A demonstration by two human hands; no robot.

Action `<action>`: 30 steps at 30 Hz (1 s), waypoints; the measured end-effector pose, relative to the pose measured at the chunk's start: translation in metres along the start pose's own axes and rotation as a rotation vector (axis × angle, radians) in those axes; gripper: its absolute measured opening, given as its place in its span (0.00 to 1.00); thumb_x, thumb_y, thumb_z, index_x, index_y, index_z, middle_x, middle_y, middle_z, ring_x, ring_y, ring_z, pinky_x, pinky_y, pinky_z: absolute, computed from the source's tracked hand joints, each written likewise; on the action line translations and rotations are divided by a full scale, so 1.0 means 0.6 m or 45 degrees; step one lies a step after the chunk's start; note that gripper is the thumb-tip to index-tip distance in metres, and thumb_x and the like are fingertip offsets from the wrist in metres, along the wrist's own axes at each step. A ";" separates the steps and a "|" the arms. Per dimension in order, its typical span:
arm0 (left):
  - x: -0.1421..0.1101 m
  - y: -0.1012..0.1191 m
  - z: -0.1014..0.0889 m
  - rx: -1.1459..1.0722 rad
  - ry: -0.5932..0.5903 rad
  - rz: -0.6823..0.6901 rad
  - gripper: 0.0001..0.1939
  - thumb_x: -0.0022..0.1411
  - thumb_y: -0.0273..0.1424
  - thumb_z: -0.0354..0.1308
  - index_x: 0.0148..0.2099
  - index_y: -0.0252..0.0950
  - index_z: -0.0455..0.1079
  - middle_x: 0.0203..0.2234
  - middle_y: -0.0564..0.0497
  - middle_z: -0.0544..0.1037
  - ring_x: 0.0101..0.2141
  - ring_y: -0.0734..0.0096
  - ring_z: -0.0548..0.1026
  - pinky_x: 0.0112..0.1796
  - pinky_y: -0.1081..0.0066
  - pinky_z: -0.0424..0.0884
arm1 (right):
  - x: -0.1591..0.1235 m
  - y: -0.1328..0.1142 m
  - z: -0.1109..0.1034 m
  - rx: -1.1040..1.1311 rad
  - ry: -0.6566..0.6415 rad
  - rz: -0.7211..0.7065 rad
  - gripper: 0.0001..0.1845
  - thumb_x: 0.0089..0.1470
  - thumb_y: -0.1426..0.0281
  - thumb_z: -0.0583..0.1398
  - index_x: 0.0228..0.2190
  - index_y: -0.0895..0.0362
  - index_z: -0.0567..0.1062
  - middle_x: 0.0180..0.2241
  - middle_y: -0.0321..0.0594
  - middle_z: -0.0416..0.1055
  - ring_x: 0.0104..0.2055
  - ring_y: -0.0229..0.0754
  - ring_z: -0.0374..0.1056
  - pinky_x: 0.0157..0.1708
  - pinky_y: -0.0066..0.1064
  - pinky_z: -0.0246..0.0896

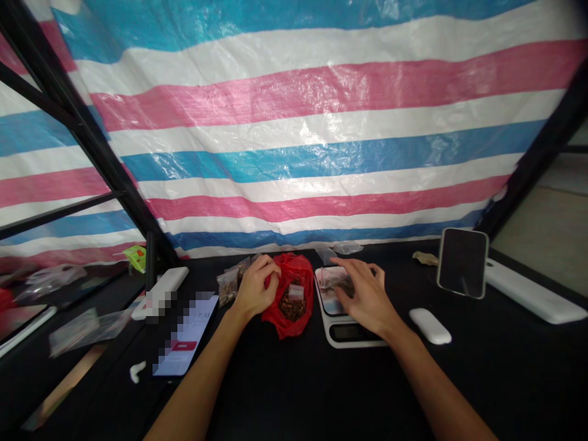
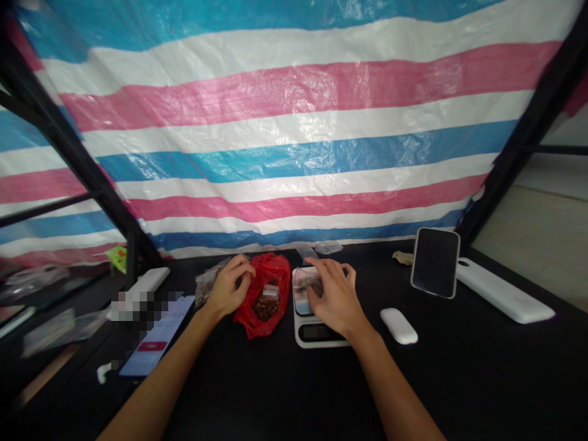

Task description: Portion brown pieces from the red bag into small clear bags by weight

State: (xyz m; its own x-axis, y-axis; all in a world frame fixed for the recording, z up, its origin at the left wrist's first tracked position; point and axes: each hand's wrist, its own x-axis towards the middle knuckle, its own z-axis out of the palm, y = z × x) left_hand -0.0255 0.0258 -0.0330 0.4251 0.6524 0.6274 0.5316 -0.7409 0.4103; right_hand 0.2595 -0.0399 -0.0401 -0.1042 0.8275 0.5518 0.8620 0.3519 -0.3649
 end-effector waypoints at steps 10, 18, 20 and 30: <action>0.006 0.054 0.019 0.189 -0.045 -0.032 0.08 0.71 0.30 0.51 0.44 0.38 0.73 0.39 0.46 0.73 0.44 0.58 0.71 0.47 0.58 0.67 | -0.001 -0.004 0.012 0.015 -0.021 -0.019 0.27 0.56 0.71 0.62 0.57 0.46 0.71 0.54 0.43 0.76 0.56 0.55 0.70 0.58 0.54 0.49; 0.006 0.098 0.037 0.170 -0.132 -0.088 0.17 0.68 0.47 0.59 0.49 0.41 0.75 0.42 0.47 0.75 0.47 0.55 0.71 0.49 0.54 0.67 | 0.018 -0.042 0.039 0.403 0.164 0.126 0.27 0.57 0.69 0.62 0.58 0.48 0.67 0.41 0.39 0.76 0.44 0.50 0.73 0.54 0.51 0.61; 0.006 0.101 0.040 0.063 -0.109 -0.120 0.18 0.69 0.46 0.57 0.54 0.41 0.73 0.44 0.46 0.76 0.48 0.56 0.72 0.49 0.54 0.68 | 0.030 -0.061 0.051 0.547 0.115 0.082 0.28 0.55 0.72 0.61 0.57 0.48 0.67 0.44 0.41 0.75 0.45 0.50 0.72 0.53 0.49 0.64; 0.012 0.070 0.045 -0.572 0.183 -0.369 0.14 0.75 0.41 0.50 0.52 0.40 0.70 0.47 0.46 0.78 0.49 0.62 0.75 0.54 0.60 0.69 | 0.066 -0.089 0.072 1.185 -0.032 0.130 0.20 0.62 0.62 0.61 0.54 0.51 0.70 0.41 0.39 0.75 0.44 0.46 0.72 0.51 0.41 0.68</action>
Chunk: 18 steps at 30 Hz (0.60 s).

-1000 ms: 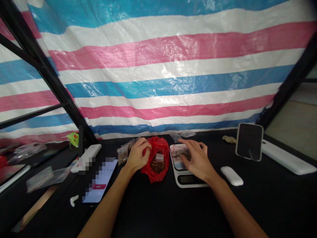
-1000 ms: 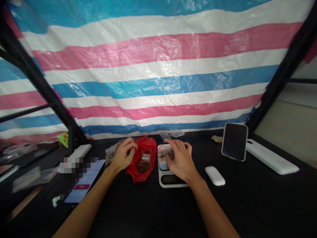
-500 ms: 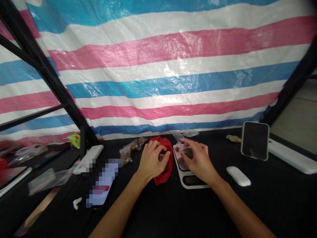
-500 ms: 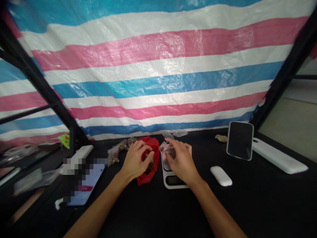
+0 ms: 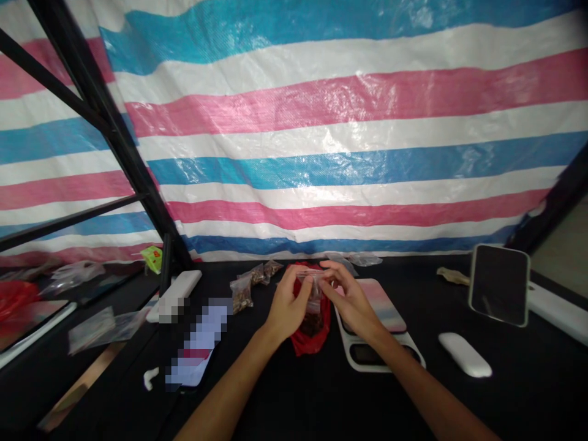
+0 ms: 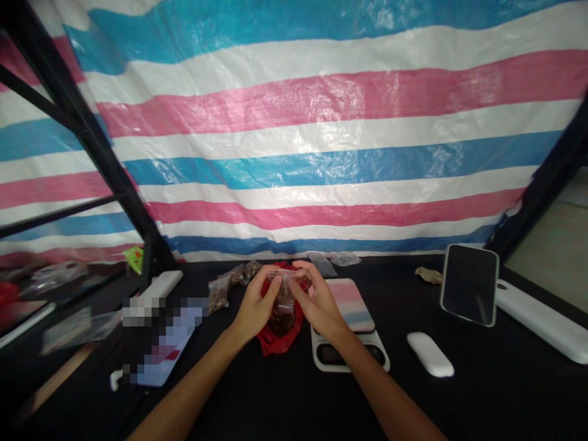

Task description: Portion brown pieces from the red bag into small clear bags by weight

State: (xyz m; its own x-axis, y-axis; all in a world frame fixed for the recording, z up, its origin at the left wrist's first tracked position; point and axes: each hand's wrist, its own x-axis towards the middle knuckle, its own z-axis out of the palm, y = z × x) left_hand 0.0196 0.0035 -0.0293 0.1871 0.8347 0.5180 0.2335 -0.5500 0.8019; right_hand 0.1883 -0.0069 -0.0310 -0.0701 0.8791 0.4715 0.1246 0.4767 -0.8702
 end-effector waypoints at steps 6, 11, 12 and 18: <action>-0.005 -0.002 -0.006 -0.025 -0.133 -0.065 0.16 0.75 0.44 0.48 0.50 0.39 0.69 0.43 0.47 0.78 0.45 0.63 0.75 0.49 0.64 0.69 | -0.003 -0.009 -0.012 -0.070 0.006 0.058 0.12 0.61 0.59 0.62 0.35 0.54 0.77 0.32 0.37 0.75 0.33 0.42 0.68 0.37 0.34 0.65; -0.008 -0.006 -0.004 -0.037 -0.147 -0.093 0.15 0.75 0.44 0.49 0.50 0.39 0.68 0.39 0.50 0.77 0.39 0.66 0.75 0.43 0.66 0.69 | -0.006 -0.014 -0.013 -0.247 0.101 -0.001 0.10 0.62 0.62 0.60 0.31 0.54 0.74 0.31 0.37 0.74 0.35 0.43 0.68 0.41 0.35 0.62; -0.008 -0.007 -0.003 -0.044 -0.153 -0.087 0.15 0.74 0.43 0.50 0.51 0.39 0.67 0.40 0.50 0.77 0.41 0.66 0.75 0.44 0.66 0.69 | -0.006 -0.012 -0.013 -0.273 0.111 -0.026 0.10 0.63 0.63 0.59 0.31 0.54 0.74 0.31 0.37 0.73 0.36 0.43 0.68 0.41 0.35 0.62; -0.013 -0.014 0.001 0.008 -0.190 -0.075 0.16 0.75 0.44 0.48 0.52 0.39 0.67 0.44 0.48 0.76 0.45 0.63 0.74 0.49 0.64 0.69 | -0.010 -0.003 -0.014 -0.298 0.059 -0.085 0.08 0.65 0.64 0.58 0.36 0.53 0.76 0.33 0.37 0.72 0.36 0.42 0.68 0.40 0.35 0.63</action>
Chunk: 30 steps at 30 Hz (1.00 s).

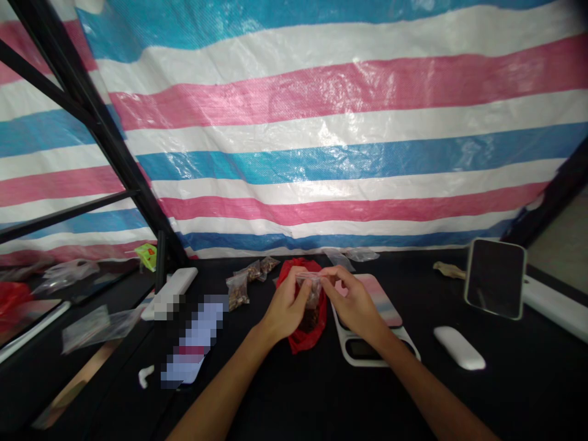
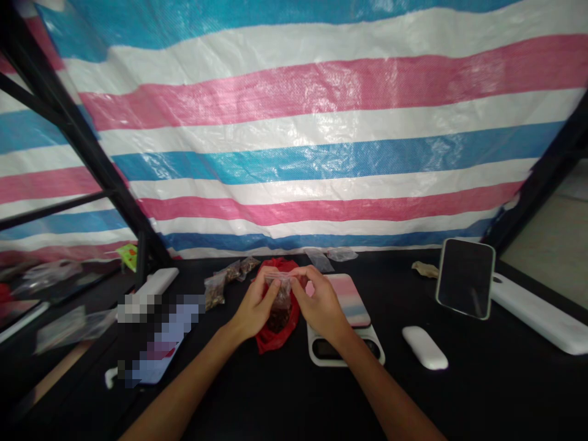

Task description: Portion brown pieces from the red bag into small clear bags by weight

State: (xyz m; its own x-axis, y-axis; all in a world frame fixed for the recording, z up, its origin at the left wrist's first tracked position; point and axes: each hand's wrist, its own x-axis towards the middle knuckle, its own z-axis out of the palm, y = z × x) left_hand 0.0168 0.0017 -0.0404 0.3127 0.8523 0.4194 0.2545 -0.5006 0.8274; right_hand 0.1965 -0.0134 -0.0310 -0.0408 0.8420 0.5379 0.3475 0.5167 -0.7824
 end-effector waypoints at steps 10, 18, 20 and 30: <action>-0.003 0.004 0.003 -0.012 -0.034 -0.011 0.16 0.75 0.45 0.46 0.50 0.39 0.65 0.41 0.49 0.75 0.42 0.63 0.74 0.46 0.63 0.69 | -0.003 -0.007 0.003 -0.039 0.026 -0.050 0.07 0.64 0.66 0.59 0.33 0.53 0.75 0.31 0.36 0.68 0.34 0.42 0.65 0.38 0.35 0.62; -0.003 -0.002 0.007 -0.079 -0.007 -0.026 0.14 0.75 0.44 0.48 0.50 0.39 0.65 0.42 0.48 0.76 0.44 0.64 0.74 0.48 0.63 0.70 | -0.004 -0.005 0.004 -0.069 0.012 -0.073 0.08 0.65 0.66 0.58 0.33 0.52 0.75 0.32 0.36 0.69 0.35 0.43 0.65 0.38 0.36 0.62; -0.001 -0.001 0.009 -0.116 0.035 -0.009 0.14 0.75 0.44 0.49 0.48 0.39 0.66 0.42 0.48 0.76 0.44 0.64 0.74 0.48 0.63 0.70 | -0.004 -0.004 0.003 -0.111 0.014 -0.079 0.06 0.65 0.66 0.59 0.35 0.52 0.76 0.33 0.37 0.70 0.35 0.43 0.65 0.39 0.37 0.62; 0.003 0.008 0.013 -0.166 0.128 0.138 0.10 0.73 0.39 0.53 0.45 0.38 0.70 0.44 0.46 0.75 0.46 0.63 0.74 0.51 0.63 0.70 | -0.006 -0.012 -0.001 -0.315 -0.021 -0.136 0.09 0.67 0.65 0.56 0.35 0.51 0.74 0.35 0.38 0.72 0.40 0.45 0.68 0.42 0.39 0.57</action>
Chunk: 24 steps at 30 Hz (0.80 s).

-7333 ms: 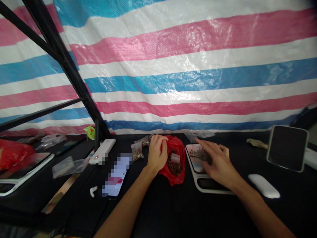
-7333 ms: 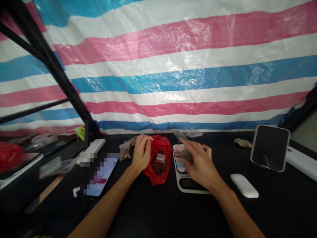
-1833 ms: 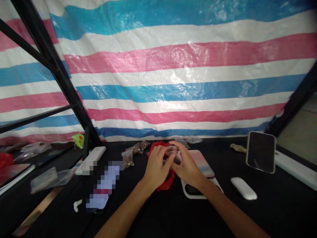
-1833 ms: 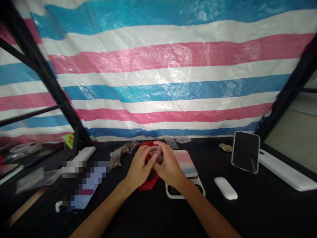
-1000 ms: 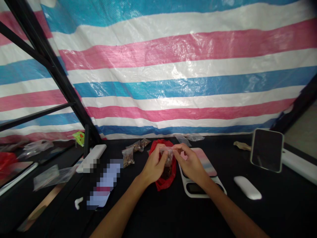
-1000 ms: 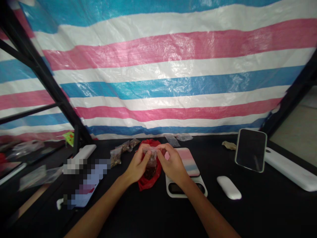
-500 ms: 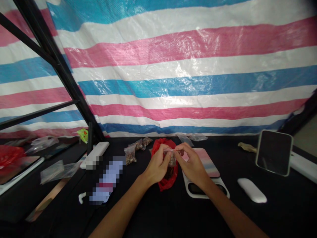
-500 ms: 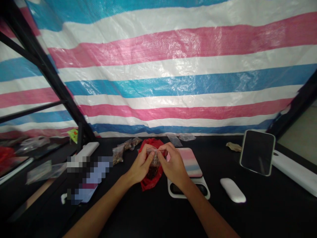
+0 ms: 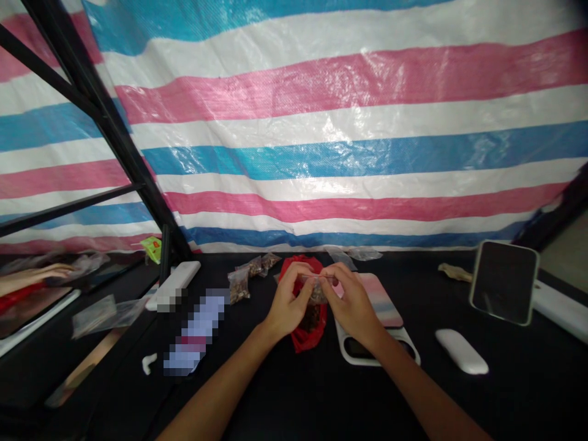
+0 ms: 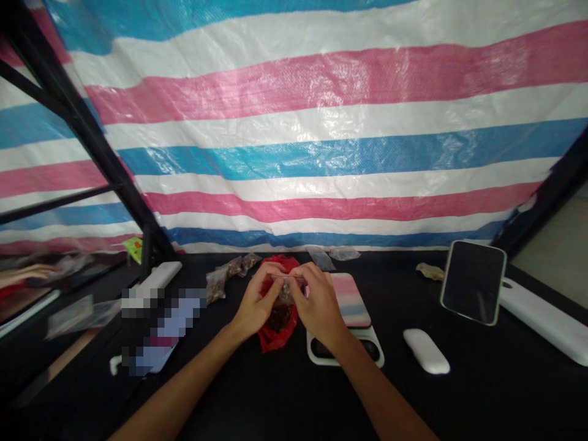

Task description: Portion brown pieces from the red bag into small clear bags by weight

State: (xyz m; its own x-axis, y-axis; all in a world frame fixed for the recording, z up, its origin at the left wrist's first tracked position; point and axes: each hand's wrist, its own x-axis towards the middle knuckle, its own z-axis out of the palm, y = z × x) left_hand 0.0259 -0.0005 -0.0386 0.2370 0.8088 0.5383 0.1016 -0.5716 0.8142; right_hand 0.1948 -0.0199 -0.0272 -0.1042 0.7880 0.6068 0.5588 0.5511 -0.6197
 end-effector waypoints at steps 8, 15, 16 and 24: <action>0.001 0.015 0.006 0.011 0.026 0.101 0.07 0.70 0.34 0.59 0.38 0.37 0.71 0.39 0.48 0.75 0.42 0.65 0.74 0.46 0.64 0.70 | -0.004 -0.003 -0.002 -0.106 -0.068 -0.027 0.09 0.69 0.65 0.55 0.36 0.51 0.74 0.37 0.39 0.75 0.42 0.47 0.68 0.43 0.41 0.56; 0.022 0.005 -0.048 -0.064 0.765 -0.017 0.06 0.69 0.34 0.56 0.38 0.40 0.66 0.35 0.52 0.72 0.36 0.67 0.71 0.39 0.67 0.70 | -0.009 0.000 -0.003 -0.108 0.138 -0.035 0.14 0.70 0.64 0.53 0.54 0.49 0.70 0.50 0.43 0.74 0.53 0.50 0.68 0.55 0.45 0.56; 0.028 -0.006 -0.065 -0.013 0.874 -0.097 0.05 0.69 0.34 0.55 0.39 0.40 0.65 0.33 0.53 0.70 0.34 0.68 0.71 0.38 0.68 0.70 | -0.008 0.003 -0.004 -0.114 0.170 -0.009 0.14 0.70 0.64 0.52 0.54 0.49 0.70 0.50 0.43 0.74 0.53 0.50 0.68 0.55 0.45 0.55; 0.033 -0.066 -0.126 1.134 0.730 -0.437 0.17 0.59 0.21 0.54 0.51 0.36 0.68 0.45 0.42 0.72 0.49 0.54 0.72 0.49 0.58 0.71 | 0.000 0.025 -0.009 -0.160 0.358 0.053 0.13 0.70 0.64 0.52 0.49 0.51 0.73 0.48 0.43 0.75 0.53 0.50 0.70 0.56 0.47 0.54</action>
State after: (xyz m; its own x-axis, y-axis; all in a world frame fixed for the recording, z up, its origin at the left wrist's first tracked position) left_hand -0.0467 0.0484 -0.0438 -0.3949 0.7555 0.5227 0.7879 -0.0141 0.6157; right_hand 0.2075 -0.0127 -0.0339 0.1427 0.6929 0.7067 0.6568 0.4679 -0.5914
